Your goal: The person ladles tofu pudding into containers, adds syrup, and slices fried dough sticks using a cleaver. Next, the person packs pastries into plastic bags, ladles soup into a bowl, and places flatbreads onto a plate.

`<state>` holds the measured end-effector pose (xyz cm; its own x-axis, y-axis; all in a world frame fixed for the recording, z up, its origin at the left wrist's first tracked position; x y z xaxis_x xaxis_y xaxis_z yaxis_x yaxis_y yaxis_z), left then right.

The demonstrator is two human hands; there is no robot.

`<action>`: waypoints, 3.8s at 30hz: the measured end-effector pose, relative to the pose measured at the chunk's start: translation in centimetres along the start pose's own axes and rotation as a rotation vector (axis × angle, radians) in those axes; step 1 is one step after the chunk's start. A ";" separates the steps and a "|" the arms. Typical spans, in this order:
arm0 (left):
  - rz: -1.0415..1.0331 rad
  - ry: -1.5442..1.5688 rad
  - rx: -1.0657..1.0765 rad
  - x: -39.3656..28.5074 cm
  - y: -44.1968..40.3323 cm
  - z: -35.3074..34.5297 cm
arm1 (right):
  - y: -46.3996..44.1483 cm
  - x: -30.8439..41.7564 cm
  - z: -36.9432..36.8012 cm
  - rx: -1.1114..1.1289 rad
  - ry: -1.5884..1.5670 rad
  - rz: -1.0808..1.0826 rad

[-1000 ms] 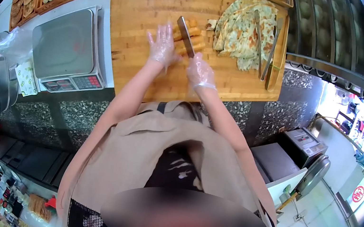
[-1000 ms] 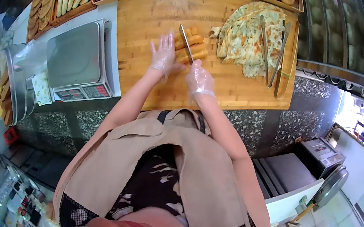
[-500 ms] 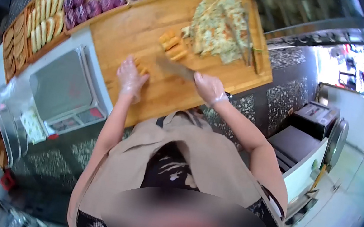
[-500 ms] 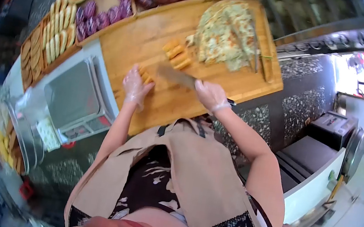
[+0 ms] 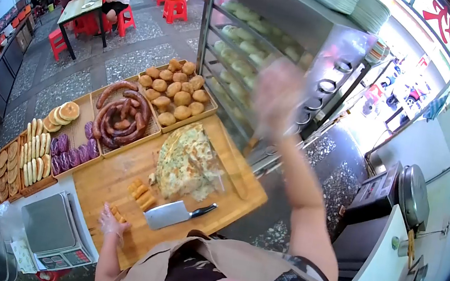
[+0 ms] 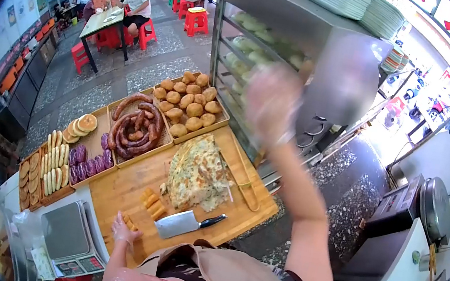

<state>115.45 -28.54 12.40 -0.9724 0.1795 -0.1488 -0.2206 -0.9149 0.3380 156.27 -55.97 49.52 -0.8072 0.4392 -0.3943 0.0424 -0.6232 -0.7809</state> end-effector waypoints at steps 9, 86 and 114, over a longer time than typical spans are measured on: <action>0.182 0.055 0.112 -0.8 0.6 -1.6 | -16.5 -32.5 3.3 0.352 0.352 -0.469; 0.403 0.357 -0.192 61.2 -57.3 33.6 | -1.4 67.0 -16.4 0.511 -1.277 -1.074; -0.671 0.699 -0.552 6.4 -23.3 38.7 | 21.9 47.5 11.6 0.367 -0.888 -1.538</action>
<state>111.48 7.88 39.60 -0.3740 0.6139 -0.6951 -0.4531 -0.7749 -0.4407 112.00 -56.25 19.35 -0.0416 0.3365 0.9408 -0.9818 -0.1882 0.0239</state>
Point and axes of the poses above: each hand's wrist, its own y-axis away from the middle knuckle, its own z-axis out of the back of the hand, x = y × z, the point moved 2 cm from there along -y, towards the middle knuckle, and after that the axes turned 13 degrees about z, right-handed, at the moved point
